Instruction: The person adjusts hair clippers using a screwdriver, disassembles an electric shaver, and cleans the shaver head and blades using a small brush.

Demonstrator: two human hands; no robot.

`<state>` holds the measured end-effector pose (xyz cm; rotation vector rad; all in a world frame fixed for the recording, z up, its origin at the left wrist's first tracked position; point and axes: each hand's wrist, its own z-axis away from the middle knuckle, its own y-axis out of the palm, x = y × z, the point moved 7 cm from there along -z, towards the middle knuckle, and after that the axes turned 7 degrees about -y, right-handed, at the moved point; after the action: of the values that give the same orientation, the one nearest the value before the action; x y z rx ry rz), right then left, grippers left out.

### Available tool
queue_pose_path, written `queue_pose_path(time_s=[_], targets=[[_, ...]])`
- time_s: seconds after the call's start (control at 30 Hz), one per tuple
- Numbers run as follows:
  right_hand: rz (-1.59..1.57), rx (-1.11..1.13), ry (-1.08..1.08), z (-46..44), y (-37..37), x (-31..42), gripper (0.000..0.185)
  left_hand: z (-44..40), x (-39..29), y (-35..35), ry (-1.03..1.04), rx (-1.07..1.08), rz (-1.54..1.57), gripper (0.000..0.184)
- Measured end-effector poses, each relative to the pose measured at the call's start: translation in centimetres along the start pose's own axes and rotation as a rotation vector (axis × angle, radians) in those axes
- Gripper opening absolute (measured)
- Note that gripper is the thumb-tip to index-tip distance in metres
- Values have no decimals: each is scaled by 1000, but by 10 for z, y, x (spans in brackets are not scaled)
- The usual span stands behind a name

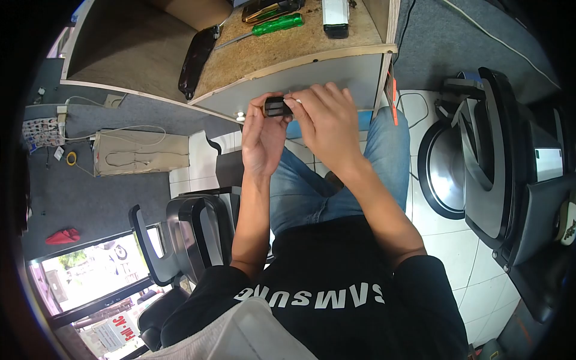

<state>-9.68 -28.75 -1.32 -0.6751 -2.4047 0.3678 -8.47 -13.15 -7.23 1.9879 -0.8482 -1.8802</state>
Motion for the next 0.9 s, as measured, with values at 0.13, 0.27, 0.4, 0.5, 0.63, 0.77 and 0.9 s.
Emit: queue_pose_path(time_s=[0.13, 0.27, 0.4, 0.5, 0.63, 0.77, 0.9], targets=[[-79, -73, 84, 4, -3, -7, 12, 3, -2, -5, 10, -32, -75, 31], [-119, -70, 201, 4, -7, -11, 12, 3, -3, -10, 17, -78, -172, 31], [-220, 14, 171, 11, 12, -13, 10, 3, -1, -6, 71, -61, -235, 30], [-150, -103, 225, 16, 6, -15, 10, 3, 2, -7, 75, -68, -276, 30], [-203, -130, 261, 17, 4, -12, 9, 7, 0, -8, 50, -102, -231, 32], [-153, -125, 200, 22, 10, -15, 10, 5, 4, -12, 19, -88, -202, 36], [-189, -216, 297, 23, 1, -16, 10, 7, 5, -13, 18, -121, -198, 37]])
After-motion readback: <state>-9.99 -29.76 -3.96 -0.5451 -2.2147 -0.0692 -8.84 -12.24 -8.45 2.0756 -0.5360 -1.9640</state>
